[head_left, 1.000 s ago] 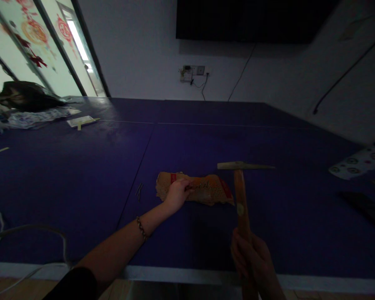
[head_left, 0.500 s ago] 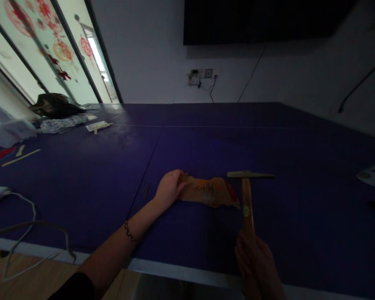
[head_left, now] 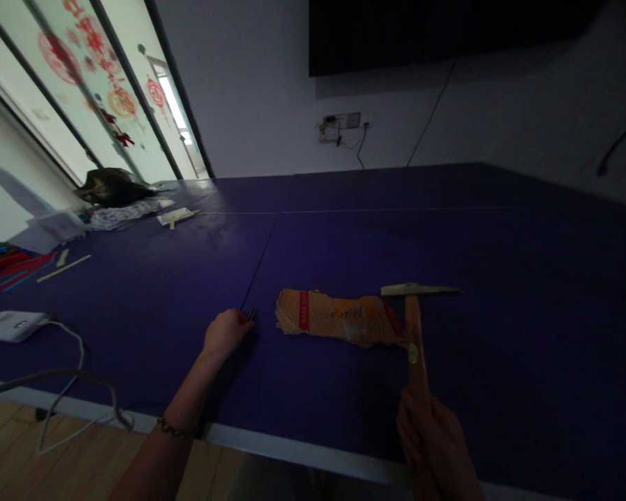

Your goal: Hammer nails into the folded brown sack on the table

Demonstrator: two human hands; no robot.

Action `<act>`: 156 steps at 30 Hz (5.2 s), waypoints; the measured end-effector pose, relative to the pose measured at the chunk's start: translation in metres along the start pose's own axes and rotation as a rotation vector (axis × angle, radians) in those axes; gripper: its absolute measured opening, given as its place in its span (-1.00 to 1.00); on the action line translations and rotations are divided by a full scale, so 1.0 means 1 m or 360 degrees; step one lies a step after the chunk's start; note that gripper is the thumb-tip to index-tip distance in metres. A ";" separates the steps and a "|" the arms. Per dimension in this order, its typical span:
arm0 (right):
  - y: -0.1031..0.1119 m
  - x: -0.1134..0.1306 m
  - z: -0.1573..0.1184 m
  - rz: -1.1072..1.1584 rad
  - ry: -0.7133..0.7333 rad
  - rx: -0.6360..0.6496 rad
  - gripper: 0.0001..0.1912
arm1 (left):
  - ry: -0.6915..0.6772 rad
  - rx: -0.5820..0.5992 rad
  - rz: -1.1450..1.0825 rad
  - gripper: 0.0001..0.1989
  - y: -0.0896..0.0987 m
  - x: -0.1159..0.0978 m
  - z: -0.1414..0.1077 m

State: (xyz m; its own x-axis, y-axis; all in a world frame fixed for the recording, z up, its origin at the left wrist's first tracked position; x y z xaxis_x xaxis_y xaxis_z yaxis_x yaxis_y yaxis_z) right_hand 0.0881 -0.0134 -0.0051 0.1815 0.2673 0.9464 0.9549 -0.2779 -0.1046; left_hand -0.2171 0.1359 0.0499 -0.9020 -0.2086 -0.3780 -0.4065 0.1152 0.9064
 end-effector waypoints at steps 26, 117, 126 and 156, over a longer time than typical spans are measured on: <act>-0.001 -0.001 0.001 -0.0087 0.0048 0.0016 -0.57 | -0.0483 0.0361 -0.1559 -0.87 -0.007 -0.032 -0.012; -0.004 0.003 -0.005 -0.0353 0.0017 -0.0009 -0.57 | -0.1188 -0.0110 -0.0822 -0.90 -0.080 -0.117 0.006; -0.003 0.002 -0.005 -0.0456 0.0036 -0.0009 -0.59 | -0.1114 -0.0030 -0.0833 -0.86 -0.081 -0.117 0.010; -0.042 0.025 -0.031 -0.1113 0.0280 0.0023 -0.69 | -0.1019 -0.0031 -0.0824 -0.86 -0.084 -0.120 0.012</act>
State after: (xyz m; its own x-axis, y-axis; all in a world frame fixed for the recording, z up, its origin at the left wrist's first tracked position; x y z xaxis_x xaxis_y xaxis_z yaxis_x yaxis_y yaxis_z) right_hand 0.0448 -0.0237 0.0320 -0.5126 0.2254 0.8285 0.8371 -0.0834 0.5406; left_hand -0.0761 0.1631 0.0169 -0.5116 0.3643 -0.7782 -0.7966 0.1383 0.5884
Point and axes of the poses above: each hand's wrist, its own z-axis towards the middle knuckle, its own y-axis out of the back of the hand, x = y × z, the point moved 3 cm from there along z, towards the middle knuckle, and after that the axes turned 8 degrees about -z, right-handed, at the moved point
